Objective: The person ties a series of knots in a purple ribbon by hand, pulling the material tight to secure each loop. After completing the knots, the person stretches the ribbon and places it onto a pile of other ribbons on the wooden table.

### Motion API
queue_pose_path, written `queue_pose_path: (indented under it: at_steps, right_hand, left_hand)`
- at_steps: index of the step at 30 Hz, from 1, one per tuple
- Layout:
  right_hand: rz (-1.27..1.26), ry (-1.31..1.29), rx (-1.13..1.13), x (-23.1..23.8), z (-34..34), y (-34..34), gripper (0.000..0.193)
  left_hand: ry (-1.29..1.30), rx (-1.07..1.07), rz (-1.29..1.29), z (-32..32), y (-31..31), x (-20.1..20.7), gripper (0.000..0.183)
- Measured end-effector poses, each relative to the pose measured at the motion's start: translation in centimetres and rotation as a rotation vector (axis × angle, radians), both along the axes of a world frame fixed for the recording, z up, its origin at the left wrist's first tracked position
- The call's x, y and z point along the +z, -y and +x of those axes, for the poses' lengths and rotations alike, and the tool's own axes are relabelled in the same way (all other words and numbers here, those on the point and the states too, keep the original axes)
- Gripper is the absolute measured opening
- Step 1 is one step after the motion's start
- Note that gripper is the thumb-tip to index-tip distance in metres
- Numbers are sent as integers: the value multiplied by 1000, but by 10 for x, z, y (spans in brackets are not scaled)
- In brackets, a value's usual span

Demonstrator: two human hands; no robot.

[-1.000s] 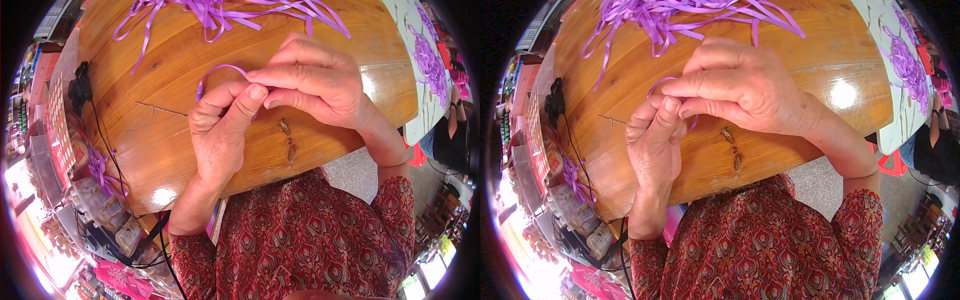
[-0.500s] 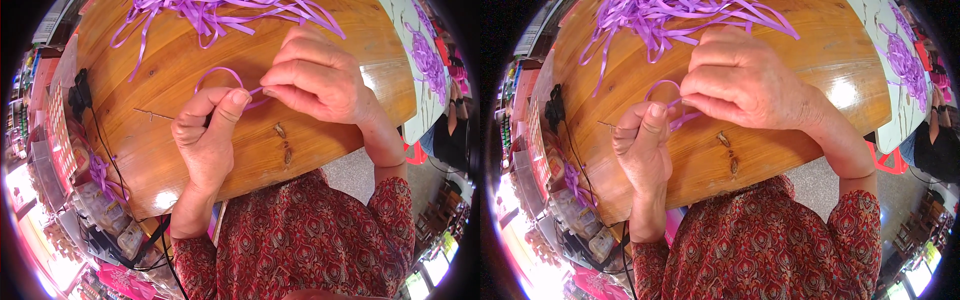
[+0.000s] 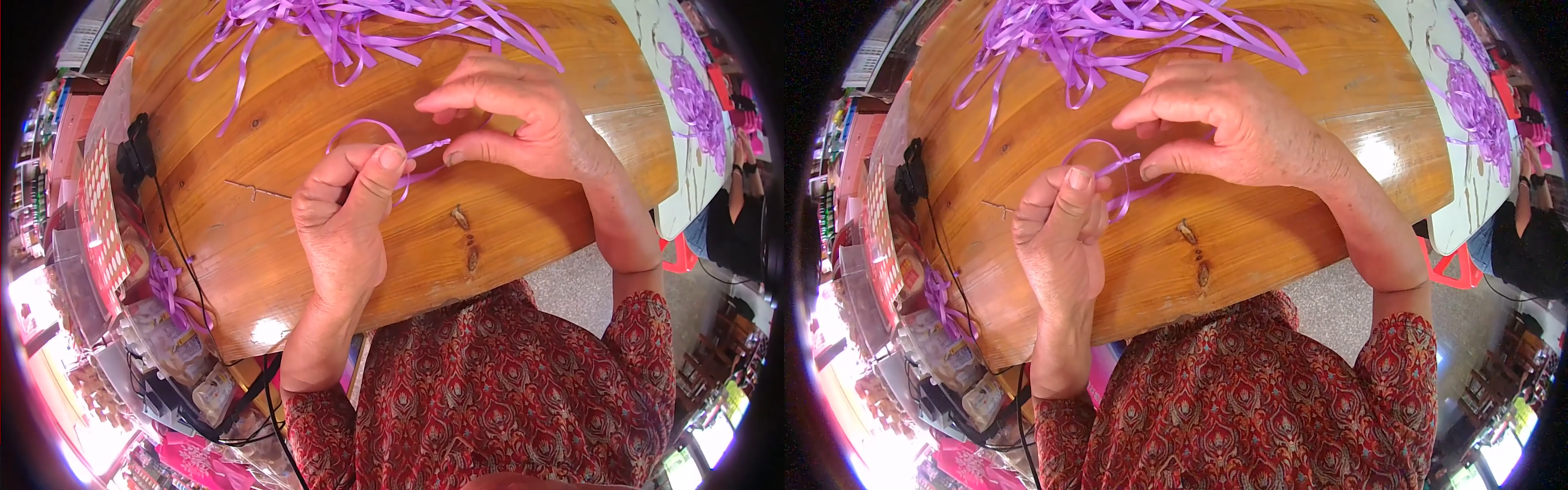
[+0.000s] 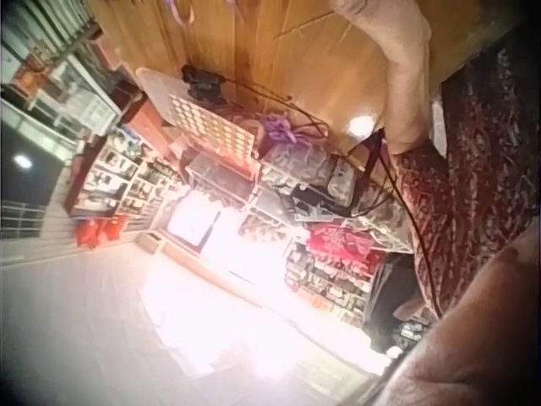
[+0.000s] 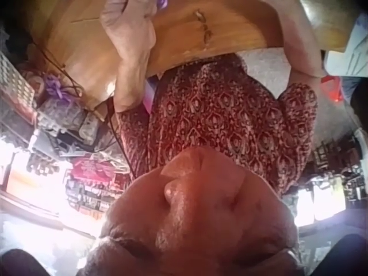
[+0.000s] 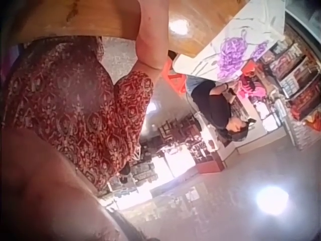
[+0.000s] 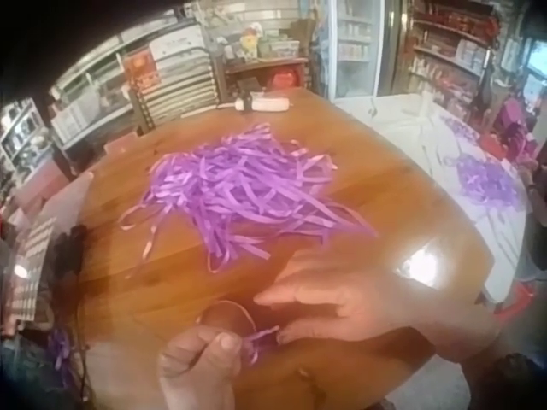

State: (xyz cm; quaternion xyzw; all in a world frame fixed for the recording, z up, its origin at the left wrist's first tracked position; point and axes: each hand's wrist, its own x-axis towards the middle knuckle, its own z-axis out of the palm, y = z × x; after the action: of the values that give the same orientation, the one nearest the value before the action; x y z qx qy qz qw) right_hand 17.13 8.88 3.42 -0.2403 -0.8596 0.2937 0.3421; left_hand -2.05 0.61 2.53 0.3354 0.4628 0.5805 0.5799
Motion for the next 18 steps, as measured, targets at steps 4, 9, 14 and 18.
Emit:
queue_pose_path:
  at_steps: [4, 9, 14, 18]
  right_hand:
    - [23, -79, 59, 1, -6, 6, 33]
    - [145, -43, 54, 2, -3, 9, 23]
    - [147, 47, -31, 10, 11, -8, 16]
    - [626, -430, -44, -19, 49, -63, 23]
  left_hand:
    - [7, -10, 3, 1, 0, -3, 6]
    - [-51, -16, 50, 3, -1, -6, 4]
    - [-173, 22, 60, -1, -4, -1, 4]
    - [-595, 104, 136, -6, -16, -3, 11]
